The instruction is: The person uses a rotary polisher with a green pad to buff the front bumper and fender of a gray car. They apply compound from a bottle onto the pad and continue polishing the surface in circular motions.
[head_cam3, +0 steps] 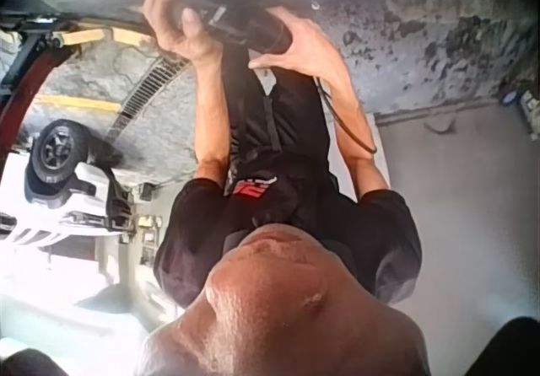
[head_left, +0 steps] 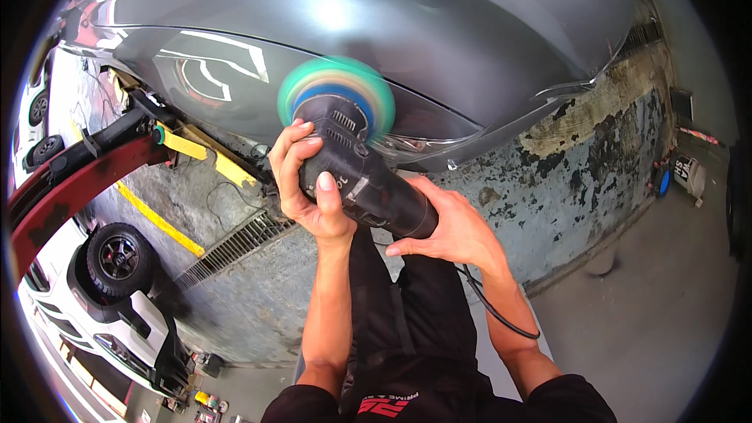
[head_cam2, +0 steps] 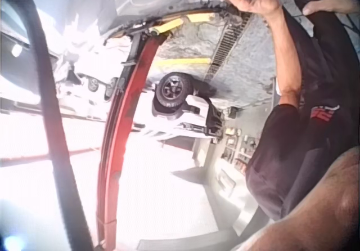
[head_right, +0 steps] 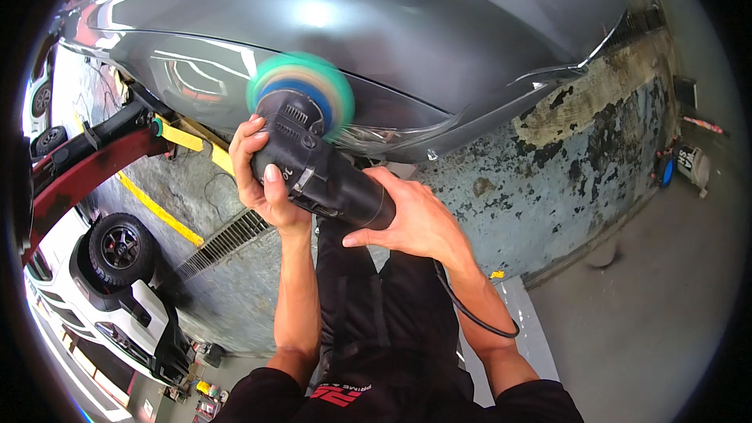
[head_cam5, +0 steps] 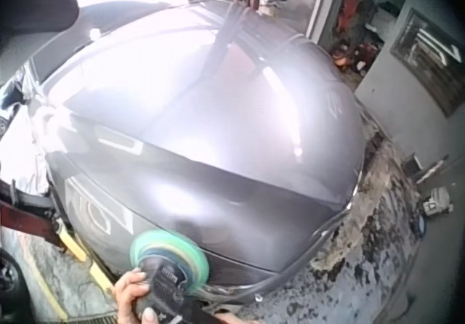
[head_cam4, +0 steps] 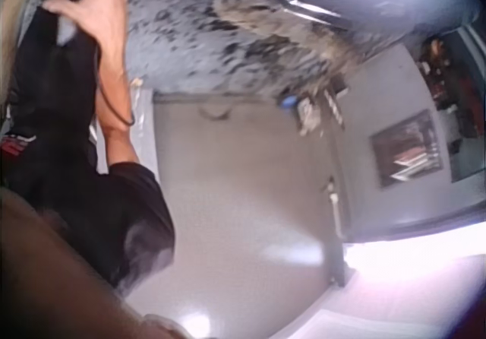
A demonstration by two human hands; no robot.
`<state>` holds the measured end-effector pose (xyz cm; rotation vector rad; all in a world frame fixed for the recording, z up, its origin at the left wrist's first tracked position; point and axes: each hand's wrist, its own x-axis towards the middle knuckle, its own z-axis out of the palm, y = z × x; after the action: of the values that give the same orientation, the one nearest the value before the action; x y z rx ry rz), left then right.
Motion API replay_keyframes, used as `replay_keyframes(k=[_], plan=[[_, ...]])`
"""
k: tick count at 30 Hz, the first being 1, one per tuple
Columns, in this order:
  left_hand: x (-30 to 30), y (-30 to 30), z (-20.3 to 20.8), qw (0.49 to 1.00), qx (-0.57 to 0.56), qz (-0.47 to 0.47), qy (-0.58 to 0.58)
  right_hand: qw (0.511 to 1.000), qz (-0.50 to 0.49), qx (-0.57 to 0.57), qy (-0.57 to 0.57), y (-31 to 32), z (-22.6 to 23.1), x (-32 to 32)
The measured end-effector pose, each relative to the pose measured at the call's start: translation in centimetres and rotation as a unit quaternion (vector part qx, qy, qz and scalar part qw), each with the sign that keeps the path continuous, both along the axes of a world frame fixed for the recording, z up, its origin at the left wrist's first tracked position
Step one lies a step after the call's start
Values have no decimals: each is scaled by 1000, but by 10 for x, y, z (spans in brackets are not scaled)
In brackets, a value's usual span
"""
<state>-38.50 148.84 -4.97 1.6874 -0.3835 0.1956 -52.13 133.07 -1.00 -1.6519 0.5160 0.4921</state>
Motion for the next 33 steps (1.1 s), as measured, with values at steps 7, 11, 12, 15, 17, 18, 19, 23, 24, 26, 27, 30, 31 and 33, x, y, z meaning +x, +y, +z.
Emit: replay_keyframes(k=[7,11,12,15,17,18,19,23,24,26,27,30,31,33], plan=[[-19,-8,3,999,24,-22,11,999,-28,15,-4,-2,-6,-23],[-32,-13,3,997,51,-54,9,999,-39,15,3,-6,-6,-37],[-36,-15,4,997,53,-57,11,999,-42,19,6,-8,-6,-40],[-43,-19,1,996,59,-69,6,998,-50,31,6,-12,-9,-50],[-51,-21,-1,995,69,-73,2,998,-57,37,-9,-13,-15,-59],[-54,-22,-3,995,61,-74,4,998,-56,36,-11,-14,-17,-63],[-58,-23,-5,995,65,-74,4,998,-56,34,-13,-15,-18,-66],[-69,-28,-8,995,73,-75,0,997,-67,44,-20,-19,-23,-79],[-72,-31,-9,995,72,-70,-6,996,-68,49,-22,-20,-25,-82],[-76,-36,-9,995,72,-71,-14,995,-72,58,-25,-23,-28,-88],[-78,-37,-10,994,76,-73,-17,995,-74,62,-24,-25,-30,-92],[-86,-41,-13,993,86,-80,-25,993,-83,75,-27,-28,-37,-101],[-89,-42,-14,992,88,-83,-26,993,-87,78,-32,-29,-39,-103],[-94,-44,-14,992,93,-86,-28,992,-92,81,-37,-31,-41,-109]])
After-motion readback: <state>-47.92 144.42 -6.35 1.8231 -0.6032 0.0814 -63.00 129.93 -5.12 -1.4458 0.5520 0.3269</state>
